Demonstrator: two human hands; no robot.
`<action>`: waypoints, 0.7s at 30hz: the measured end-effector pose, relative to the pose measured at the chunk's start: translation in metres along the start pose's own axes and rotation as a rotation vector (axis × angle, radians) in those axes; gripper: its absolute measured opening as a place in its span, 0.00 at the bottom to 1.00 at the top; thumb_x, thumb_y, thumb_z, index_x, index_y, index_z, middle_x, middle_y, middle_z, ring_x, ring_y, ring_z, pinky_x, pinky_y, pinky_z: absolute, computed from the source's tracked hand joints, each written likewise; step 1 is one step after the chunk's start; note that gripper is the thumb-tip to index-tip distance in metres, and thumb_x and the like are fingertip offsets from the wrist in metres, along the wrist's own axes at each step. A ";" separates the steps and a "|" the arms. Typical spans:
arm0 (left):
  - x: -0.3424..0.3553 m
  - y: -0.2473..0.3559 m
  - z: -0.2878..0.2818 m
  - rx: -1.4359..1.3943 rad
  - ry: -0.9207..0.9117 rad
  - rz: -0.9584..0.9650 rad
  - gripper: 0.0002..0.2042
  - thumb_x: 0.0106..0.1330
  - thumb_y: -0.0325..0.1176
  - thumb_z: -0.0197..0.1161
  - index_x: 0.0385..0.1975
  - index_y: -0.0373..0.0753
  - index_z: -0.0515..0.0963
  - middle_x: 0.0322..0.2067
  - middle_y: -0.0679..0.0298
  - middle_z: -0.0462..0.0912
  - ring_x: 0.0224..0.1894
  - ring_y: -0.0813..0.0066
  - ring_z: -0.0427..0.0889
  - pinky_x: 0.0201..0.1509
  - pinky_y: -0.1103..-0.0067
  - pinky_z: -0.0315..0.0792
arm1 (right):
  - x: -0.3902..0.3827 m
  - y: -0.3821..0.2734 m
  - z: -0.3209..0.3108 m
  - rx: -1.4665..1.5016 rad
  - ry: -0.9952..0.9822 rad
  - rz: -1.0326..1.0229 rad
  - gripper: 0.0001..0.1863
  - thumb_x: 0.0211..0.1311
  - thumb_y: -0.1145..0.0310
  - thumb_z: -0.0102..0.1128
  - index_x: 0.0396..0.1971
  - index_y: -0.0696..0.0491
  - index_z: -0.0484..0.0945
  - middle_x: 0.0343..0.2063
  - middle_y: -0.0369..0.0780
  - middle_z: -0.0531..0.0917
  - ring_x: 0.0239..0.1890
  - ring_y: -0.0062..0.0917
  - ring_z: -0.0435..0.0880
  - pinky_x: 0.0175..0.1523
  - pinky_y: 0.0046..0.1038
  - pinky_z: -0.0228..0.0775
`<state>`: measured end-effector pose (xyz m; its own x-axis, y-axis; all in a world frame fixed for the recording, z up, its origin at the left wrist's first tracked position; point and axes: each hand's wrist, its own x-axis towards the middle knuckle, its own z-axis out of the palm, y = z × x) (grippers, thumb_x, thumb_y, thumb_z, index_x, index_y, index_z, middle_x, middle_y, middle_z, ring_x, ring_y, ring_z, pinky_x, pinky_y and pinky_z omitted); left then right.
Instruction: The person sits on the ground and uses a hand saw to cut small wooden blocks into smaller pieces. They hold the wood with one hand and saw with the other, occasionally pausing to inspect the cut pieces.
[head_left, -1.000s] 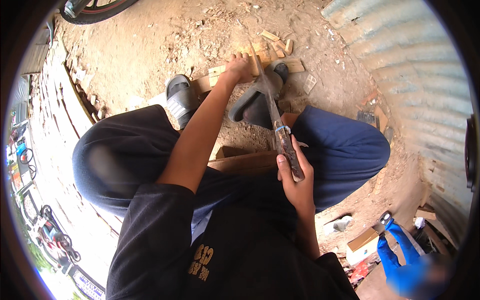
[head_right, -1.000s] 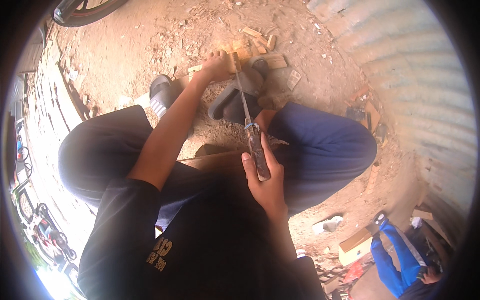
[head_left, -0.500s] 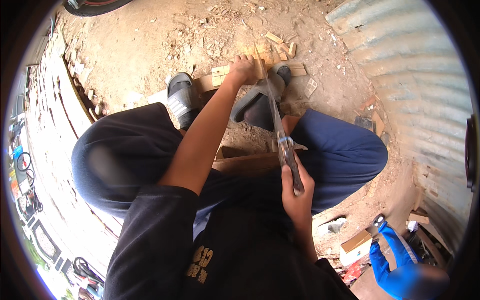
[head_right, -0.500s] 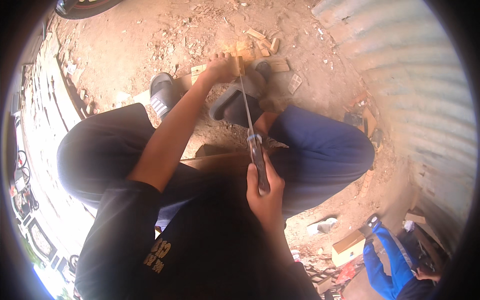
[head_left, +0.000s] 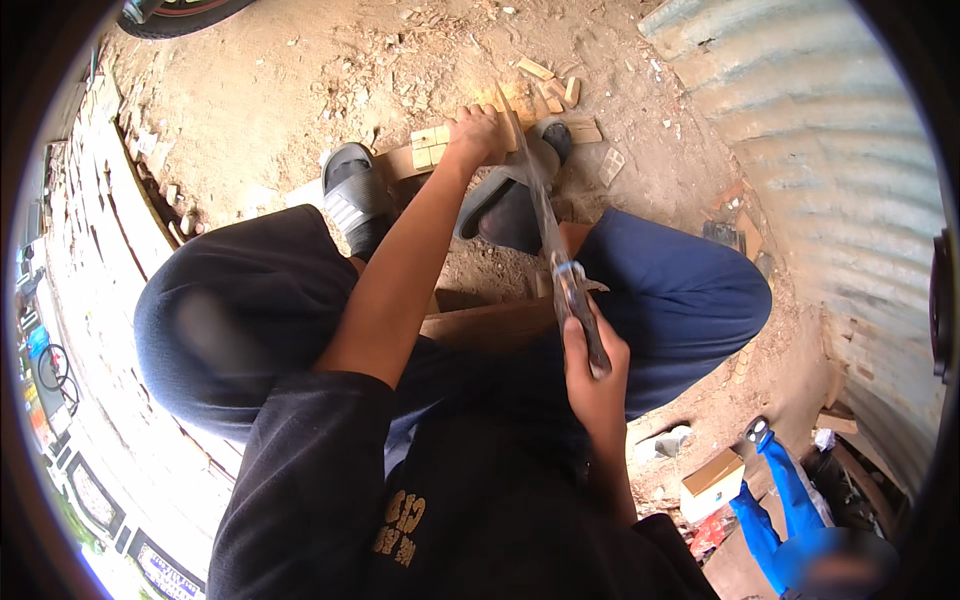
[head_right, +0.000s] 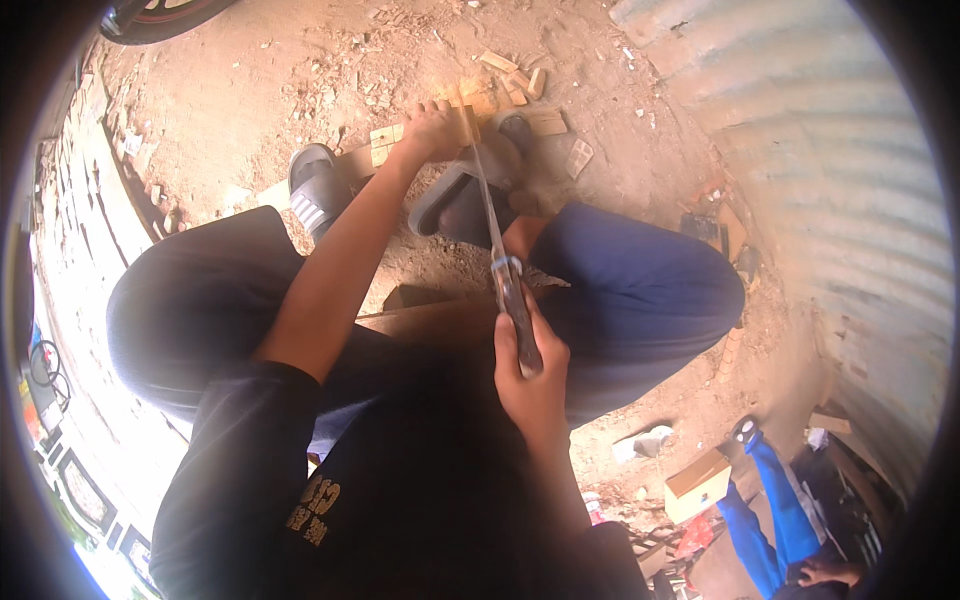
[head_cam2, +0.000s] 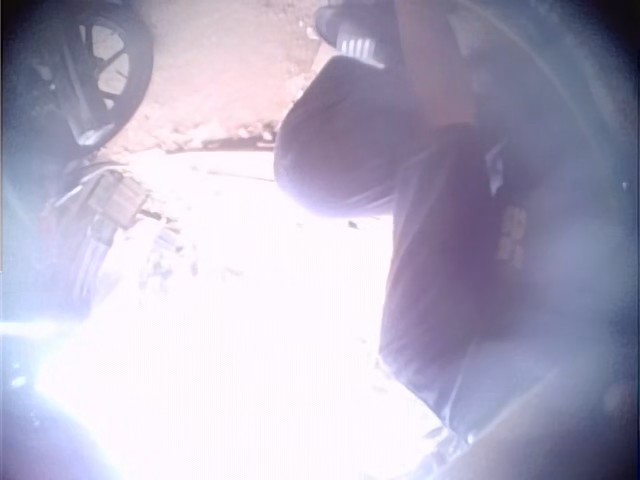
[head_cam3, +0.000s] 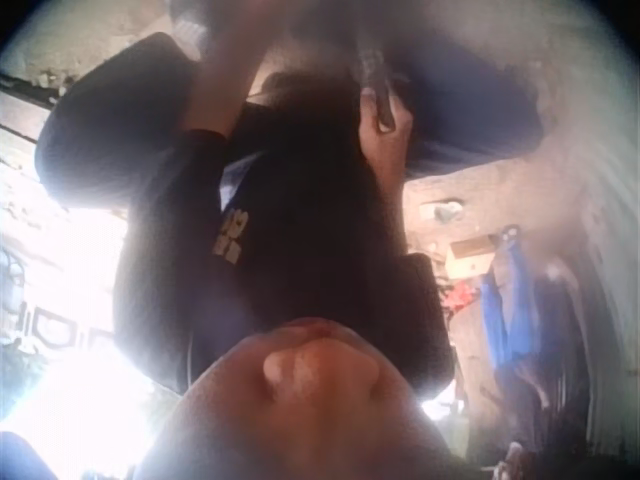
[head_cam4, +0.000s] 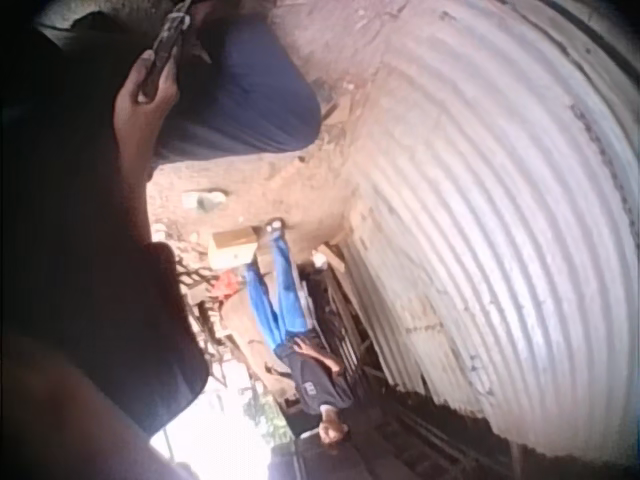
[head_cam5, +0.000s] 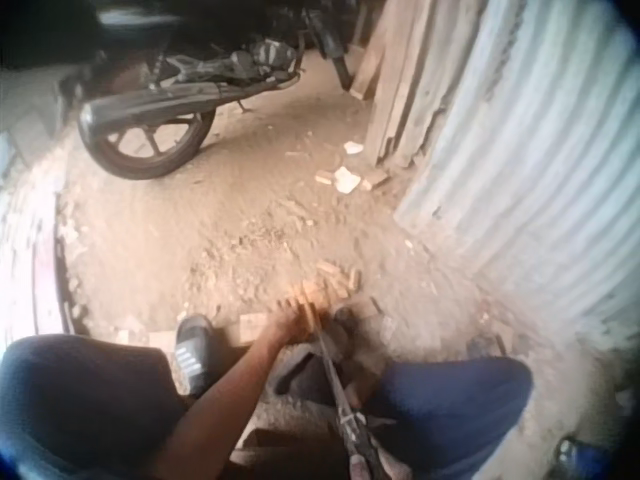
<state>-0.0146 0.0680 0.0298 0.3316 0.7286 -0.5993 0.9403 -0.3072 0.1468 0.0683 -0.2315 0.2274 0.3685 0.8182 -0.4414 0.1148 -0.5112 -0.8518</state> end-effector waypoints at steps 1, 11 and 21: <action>-0.001 0.000 0.001 -0.006 -0.002 0.009 0.39 0.59 0.49 0.62 0.64 0.28 0.59 0.63 0.45 0.64 0.68 0.48 0.60 0.68 0.53 0.58 | 0.006 -0.003 0.002 -0.003 -0.007 0.033 0.21 0.69 0.70 0.55 0.58 0.64 0.72 0.47 0.52 0.83 0.53 0.29 0.82 0.55 0.26 0.70; -0.003 0.000 0.002 -0.010 -0.014 -0.001 0.40 0.60 0.52 0.62 0.64 0.29 0.58 0.64 0.48 0.64 0.68 0.49 0.61 0.68 0.53 0.57 | 0.012 -0.018 -0.002 -0.110 -0.040 0.080 0.20 0.69 0.71 0.54 0.58 0.63 0.73 0.47 0.52 0.83 0.52 0.32 0.84 0.55 0.26 0.71; -0.002 -0.003 0.000 -0.002 0.022 0.004 0.37 0.59 0.47 0.63 0.62 0.29 0.60 0.62 0.47 0.66 0.67 0.50 0.62 0.68 0.54 0.57 | 0.004 -0.006 -0.004 -0.072 0.025 -0.020 0.20 0.68 0.71 0.55 0.57 0.63 0.74 0.42 0.50 0.85 0.46 0.24 0.84 0.51 0.25 0.73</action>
<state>-0.0176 0.0674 0.0302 0.3365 0.7406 -0.5816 0.9392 -0.3086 0.1504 0.0727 -0.2259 0.2315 0.3886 0.8220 -0.4162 0.1886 -0.5131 -0.8374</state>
